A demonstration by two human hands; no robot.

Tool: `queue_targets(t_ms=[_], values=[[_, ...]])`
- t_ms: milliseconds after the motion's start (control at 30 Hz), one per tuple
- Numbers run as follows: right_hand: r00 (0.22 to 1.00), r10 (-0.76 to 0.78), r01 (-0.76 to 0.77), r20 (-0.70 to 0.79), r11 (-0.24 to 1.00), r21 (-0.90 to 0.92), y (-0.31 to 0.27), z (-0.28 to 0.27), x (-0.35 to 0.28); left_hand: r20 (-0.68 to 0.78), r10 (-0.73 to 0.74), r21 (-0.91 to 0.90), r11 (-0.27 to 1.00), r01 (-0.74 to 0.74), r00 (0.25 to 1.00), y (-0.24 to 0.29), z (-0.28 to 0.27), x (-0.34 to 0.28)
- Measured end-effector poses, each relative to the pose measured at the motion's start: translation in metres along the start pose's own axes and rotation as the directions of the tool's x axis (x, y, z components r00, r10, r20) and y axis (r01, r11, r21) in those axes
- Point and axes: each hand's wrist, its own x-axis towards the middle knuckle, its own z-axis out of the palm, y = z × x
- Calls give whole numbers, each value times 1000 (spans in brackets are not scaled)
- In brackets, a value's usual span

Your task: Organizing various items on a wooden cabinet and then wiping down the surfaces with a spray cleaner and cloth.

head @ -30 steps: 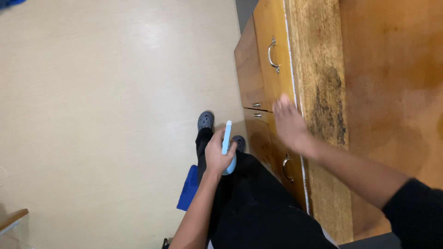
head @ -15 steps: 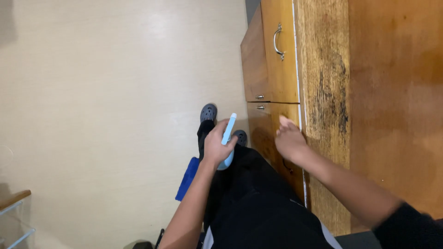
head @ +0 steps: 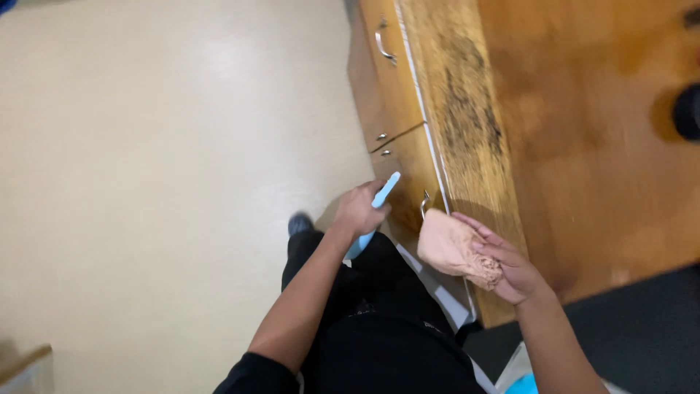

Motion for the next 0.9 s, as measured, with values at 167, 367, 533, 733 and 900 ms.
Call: queue_targets(t_ms=[167, 367, 533, 733, 900], values=[[968, -191, 223, -165, 952, 207, 60, 19, -31, 165, -179, 283, 951, 127, 970, 12, -5, -3], [905, -269, 280, -329, 960, -13, 109, 68, -16, 22, 28, 109, 994, -31, 999, -34, -25, -46], [527, -850, 435, 5, 265, -860, 42, 134, 36, -30, -88, 119, 989, 90, 996, -88, -40, -102], [594, -655, -149, 467, -660, -737, -22, 95, 168, -124, -308, 43, 948, 315, 943, -123, -47, -141], [903, -424, -428, 73, -866, 258, -33, 57, 244, -268, -306, -30, 950, 309, 914, -132, -39, -141]])
